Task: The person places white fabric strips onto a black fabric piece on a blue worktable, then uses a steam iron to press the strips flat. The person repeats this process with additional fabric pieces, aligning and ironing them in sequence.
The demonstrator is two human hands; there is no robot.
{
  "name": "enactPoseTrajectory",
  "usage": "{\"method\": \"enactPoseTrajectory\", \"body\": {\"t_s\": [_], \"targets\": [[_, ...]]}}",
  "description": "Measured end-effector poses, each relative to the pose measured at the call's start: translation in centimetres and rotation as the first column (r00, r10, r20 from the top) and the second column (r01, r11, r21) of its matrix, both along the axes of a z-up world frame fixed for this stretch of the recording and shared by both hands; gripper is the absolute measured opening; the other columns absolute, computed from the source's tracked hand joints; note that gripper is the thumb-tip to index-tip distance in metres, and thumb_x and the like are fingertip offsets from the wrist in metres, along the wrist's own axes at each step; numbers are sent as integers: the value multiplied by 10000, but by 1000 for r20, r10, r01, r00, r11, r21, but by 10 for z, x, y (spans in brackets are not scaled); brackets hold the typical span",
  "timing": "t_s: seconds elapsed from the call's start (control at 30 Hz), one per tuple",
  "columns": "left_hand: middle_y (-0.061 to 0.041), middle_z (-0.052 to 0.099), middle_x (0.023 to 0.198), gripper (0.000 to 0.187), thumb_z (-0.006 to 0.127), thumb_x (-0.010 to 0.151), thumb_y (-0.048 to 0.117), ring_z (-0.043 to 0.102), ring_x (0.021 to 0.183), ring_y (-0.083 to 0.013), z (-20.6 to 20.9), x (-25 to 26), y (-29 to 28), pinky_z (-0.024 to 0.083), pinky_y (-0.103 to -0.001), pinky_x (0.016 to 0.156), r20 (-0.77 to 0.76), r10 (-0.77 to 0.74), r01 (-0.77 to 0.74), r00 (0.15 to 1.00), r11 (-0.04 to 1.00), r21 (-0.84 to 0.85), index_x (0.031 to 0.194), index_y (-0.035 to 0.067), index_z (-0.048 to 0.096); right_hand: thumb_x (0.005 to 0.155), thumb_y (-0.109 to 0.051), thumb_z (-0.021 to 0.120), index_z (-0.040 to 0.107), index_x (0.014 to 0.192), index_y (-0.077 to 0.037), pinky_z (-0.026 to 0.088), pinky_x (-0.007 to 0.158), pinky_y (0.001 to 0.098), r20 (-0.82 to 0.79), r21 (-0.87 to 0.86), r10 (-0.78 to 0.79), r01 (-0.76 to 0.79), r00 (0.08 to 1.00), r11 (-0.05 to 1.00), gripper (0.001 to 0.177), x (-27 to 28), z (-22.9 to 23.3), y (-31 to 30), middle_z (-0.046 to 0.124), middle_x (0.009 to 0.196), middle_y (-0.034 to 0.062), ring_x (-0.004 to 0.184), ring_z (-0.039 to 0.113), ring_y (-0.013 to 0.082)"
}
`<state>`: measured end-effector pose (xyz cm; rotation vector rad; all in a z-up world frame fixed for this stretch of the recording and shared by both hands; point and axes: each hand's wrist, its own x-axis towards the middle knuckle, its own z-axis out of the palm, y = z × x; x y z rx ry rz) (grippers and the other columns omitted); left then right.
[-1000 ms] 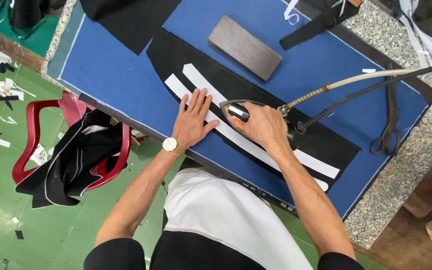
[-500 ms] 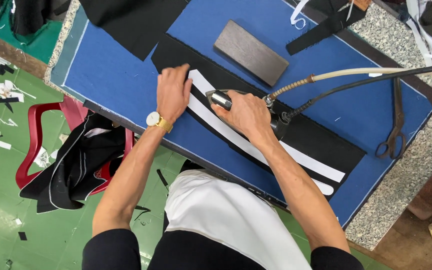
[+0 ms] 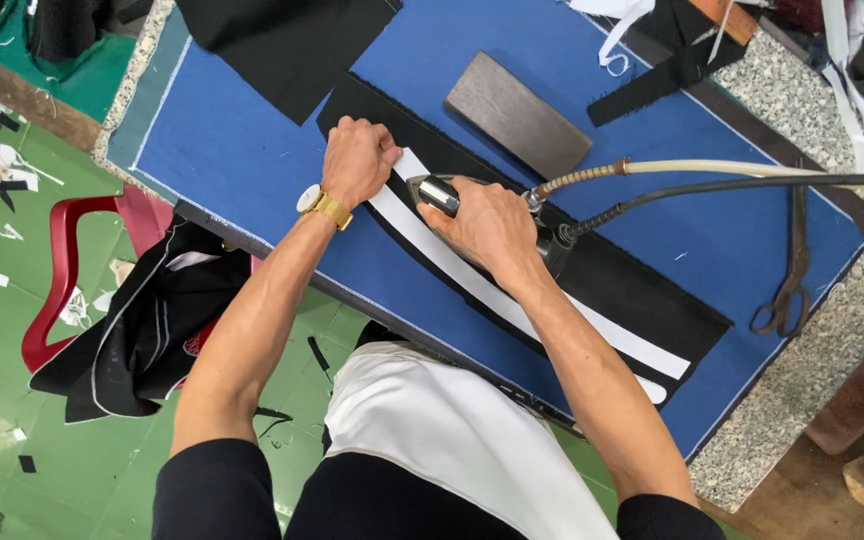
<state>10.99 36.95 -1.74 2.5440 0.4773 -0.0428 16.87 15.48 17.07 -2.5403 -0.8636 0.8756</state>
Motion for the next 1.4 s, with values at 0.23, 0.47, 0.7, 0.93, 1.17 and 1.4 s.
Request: {"method": "enactPoseTrajectory", "body": {"t_s": [0.23,0.47,0.7,0.93,1.17,1.4], "targets": [[17,633,857,114,755,910,284,582,997,-208,16,9,7,402,-359,900,-81,-69,67,994,997,-26,832,203,737,911,-440,711,736,1014,-31,588,756,552,-14,-7,-9,9,1000,1000,423,4,-8,13,739,828,284,870,754,470],[2,607,781,126,733,888,249,567,963,-219,17,9,10,371,-380,895,-42,-149,148,988,989,-11,782,183,713,913,-420,709,731,994,-8,590,739,554,-6,11,-5,5,1000,1000,421,6,-14,22,734,803,271,854,756,463],[-8,625,761,122,741,882,215,569,943,-213,15,9,10,367,-374,891,-29,-147,147,989,989,-18,780,151,727,924,-411,686,732,992,-4,590,733,540,6,-3,-13,13,1000,1000,415,6,-8,26,736,802,270,854,758,456],[-2,623,715,144,755,842,217,572,895,-218,13,9,6,361,-381,864,-48,-88,88,995,996,2,719,159,709,916,-432,681,733,1016,-1,583,760,554,-8,-23,-17,17,1000,1000,445,6,-7,28,740,823,281,873,754,469],[-16,627,777,296,869,729,224,572,860,-271,41,7,11,354,-394,824,-83,49,-52,995,998,-39,815,148,596,913,-442,671,729,1023,-6,580,746,546,-28,-57,-39,37,999,998,454,9,-7,35,735,839,295,885,747,479],[-53,606,915,141,760,966,221,575,937,-269,39,-58,43,384,-426,854,409,61,-187,910,943,275,988,141,645,907,-440,692,736,1015,0,586,725,550,-28,-33,-32,32,999,999,455,21,-13,57,738,862,306,881,746,482]]}}
